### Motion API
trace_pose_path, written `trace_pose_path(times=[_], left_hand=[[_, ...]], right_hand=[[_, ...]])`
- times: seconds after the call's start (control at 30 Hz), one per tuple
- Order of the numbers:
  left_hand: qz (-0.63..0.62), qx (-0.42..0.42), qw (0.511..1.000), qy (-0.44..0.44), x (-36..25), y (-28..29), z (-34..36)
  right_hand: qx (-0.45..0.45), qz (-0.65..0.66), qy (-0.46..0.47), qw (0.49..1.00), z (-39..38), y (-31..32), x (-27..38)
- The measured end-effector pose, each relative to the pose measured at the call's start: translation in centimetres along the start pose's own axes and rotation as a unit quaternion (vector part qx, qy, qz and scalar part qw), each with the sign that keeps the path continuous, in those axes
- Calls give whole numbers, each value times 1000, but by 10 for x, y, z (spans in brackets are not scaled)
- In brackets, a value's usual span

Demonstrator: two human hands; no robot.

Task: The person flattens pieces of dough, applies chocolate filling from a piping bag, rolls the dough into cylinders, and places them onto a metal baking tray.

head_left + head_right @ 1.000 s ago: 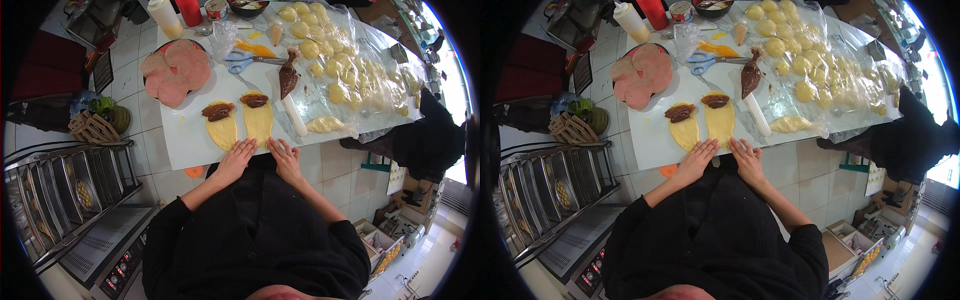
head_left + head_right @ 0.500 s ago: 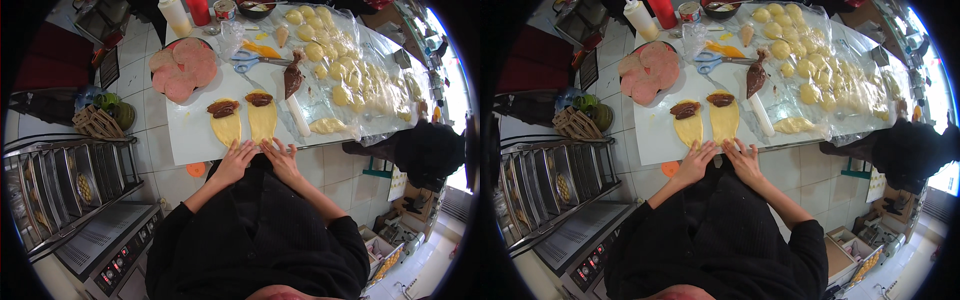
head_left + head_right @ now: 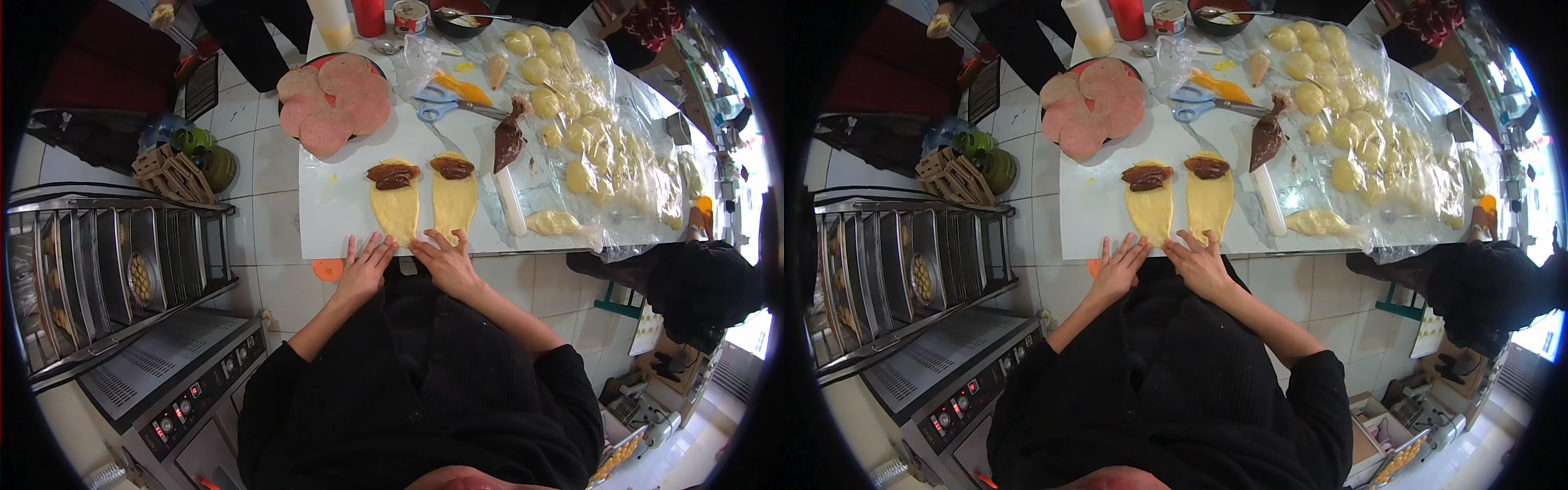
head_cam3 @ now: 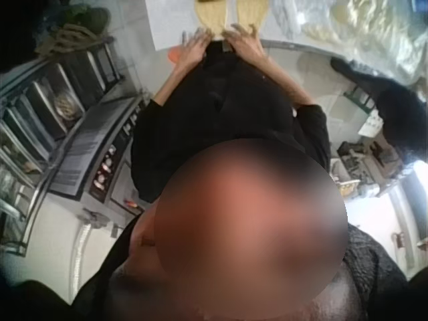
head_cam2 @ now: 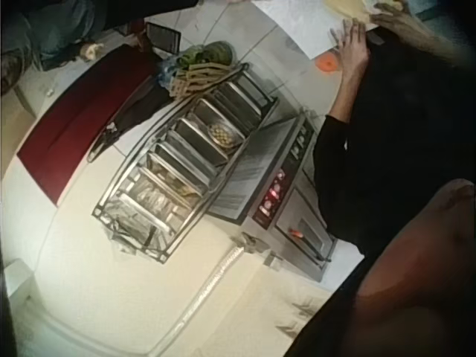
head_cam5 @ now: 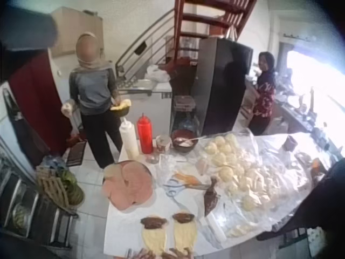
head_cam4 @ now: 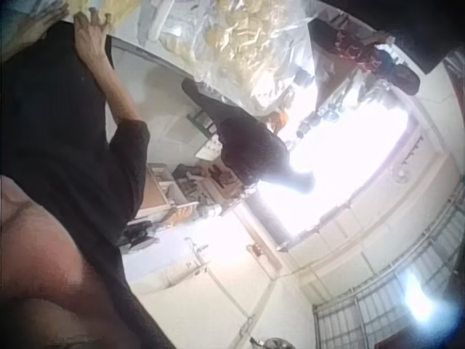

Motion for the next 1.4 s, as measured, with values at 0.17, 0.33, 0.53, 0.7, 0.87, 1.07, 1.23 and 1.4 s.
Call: trace_pose_path(times=[0.17,0.33,0.53,0.7,0.87,1.07,1.23,1.4], left_hand=[[-47,-62,997,-10,2,3,1],[-204,-186,960,55,32,61,48],[-175,-180,966,54,80,63,136],[-169,-54,983,50,97,50,162],[-233,-16,970,70,107,43,165],[-224,-35,974,18,105,46,159],[-260,-14,965,32,103,47,157],[-318,-93,943,19,97,52,149]], right_hand=[[-51,15,7,999,7,5,-6],[-91,174,-27,980,54,39,-49],[-164,194,3,967,129,42,-79],[14,148,-37,988,151,29,-88],[121,118,-20,985,163,21,-94],[100,139,21,985,164,20,-97],[161,225,-66,959,168,24,-95],[109,210,42,971,157,23,-96]])
Point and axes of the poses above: each hand's wrist, its own z-axis towards the middle knuckle, its own y-axis out of the back of the hand, x = y × z, the point moved 3 cm from there along z, towards the middle knuckle, and after that the axes turned 6 degrees about z, right-handed, at the moved point
